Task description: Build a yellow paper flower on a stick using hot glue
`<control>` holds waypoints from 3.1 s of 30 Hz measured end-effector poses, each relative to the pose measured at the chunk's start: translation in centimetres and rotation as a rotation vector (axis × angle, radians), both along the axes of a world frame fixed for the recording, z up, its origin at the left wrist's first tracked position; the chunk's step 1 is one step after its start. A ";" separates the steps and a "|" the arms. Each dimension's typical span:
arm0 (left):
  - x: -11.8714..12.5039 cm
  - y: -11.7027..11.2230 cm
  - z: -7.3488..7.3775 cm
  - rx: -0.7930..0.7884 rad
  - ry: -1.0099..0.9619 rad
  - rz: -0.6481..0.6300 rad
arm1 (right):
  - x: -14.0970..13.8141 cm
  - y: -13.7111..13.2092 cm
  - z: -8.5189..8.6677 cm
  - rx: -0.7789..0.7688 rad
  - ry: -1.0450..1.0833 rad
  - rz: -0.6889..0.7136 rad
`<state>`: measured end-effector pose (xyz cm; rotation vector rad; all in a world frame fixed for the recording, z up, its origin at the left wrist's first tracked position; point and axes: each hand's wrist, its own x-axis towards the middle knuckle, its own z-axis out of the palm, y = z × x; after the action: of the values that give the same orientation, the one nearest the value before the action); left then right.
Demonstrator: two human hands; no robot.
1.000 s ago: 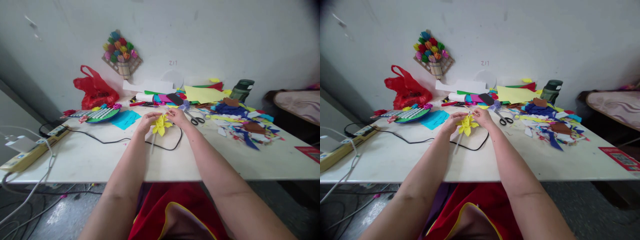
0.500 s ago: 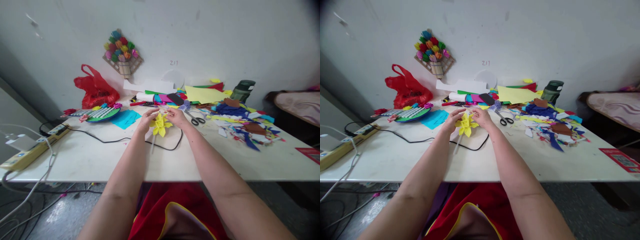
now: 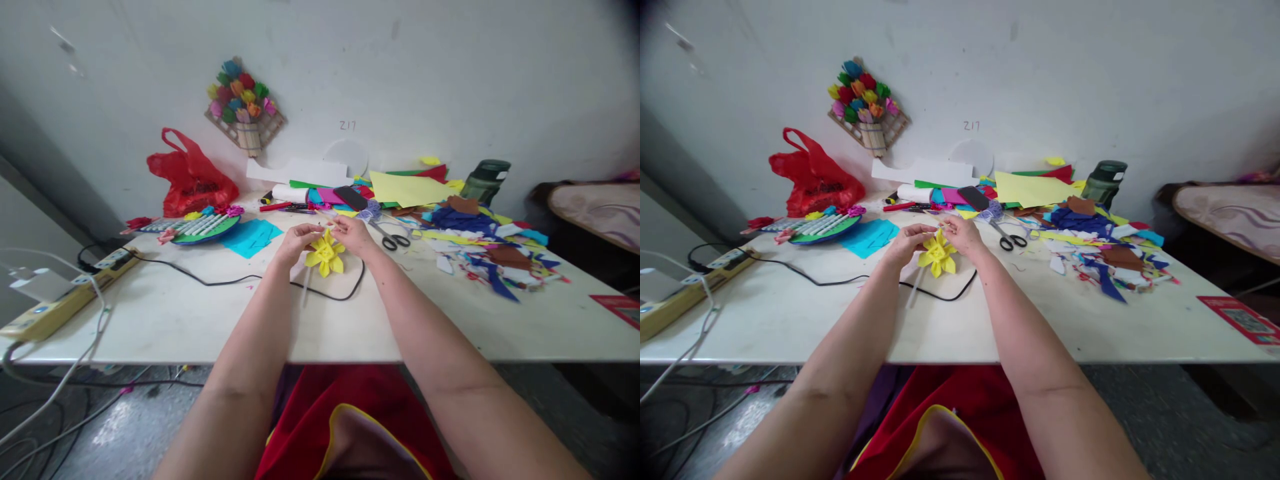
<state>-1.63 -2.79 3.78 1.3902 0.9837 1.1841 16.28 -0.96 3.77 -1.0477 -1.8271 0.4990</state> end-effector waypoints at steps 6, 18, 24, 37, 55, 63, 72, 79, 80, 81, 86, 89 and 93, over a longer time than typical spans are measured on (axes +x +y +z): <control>0.1 0.0 0.1 0.000 0.033 0.006 | 0.0 0.2 -0.3 0.024 -0.003 -0.012; 0.3 -0.2 0.2 0.001 0.039 -0.006 | -0.1 0.1 -0.3 0.027 -0.019 -0.017; 0.3 -0.2 0.2 0.002 0.052 -0.006 | -0.2 0.2 -0.5 0.044 -0.022 -0.026; 0.6 -0.3 0.2 0.015 0.055 0.049 | -0.4 0.0 -0.3 0.004 -0.017 -0.006; 0.7 0.5 -0.5 0.145 -0.015 0.065 | -0.2 0.0 0.0 -0.042 -0.007 -0.011; 0.6 0.4 -0.4 0.149 0.019 0.064 | -0.4 0.0 0.1 -0.106 0.156 0.030; 0.6 -0.2 0.0 0.086 0.030 -0.004 | -0.5 -0.7 0.6 -0.099 0.074 -0.023; 0.6 -0.1 -0.1 0.080 0.042 0.018 | -0.6 -0.9 0.9 -0.066 0.082 -0.060; 0.6 0.0 -0.1 0.080 0.047 0.022 | -0.6 -0.9 0.9 -0.067 0.081 -0.065; 0.6 0.0 -0.1 0.077 0.054 0.025 | -0.6 -0.9 0.9 -0.069 0.081 -0.067; 0.7 -0.1 0.0 0.071 0.092 0.027 | -0.5 -0.9 0.9 -0.057 0.075 -0.073; 0.7 -0.1 0.1 0.067 0.105 0.037 | -0.6 -0.9 0.9 -0.065 0.071 -0.073; 0.7 -0.3 0.2 0.039 0.093 0.034 | -0.7 -0.8 0.7 -0.074 0.076 -0.071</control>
<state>-0.98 -3.07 3.99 1.4757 1.0575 1.1786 15.59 -1.74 4.52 -1.1248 -1.7099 0.5602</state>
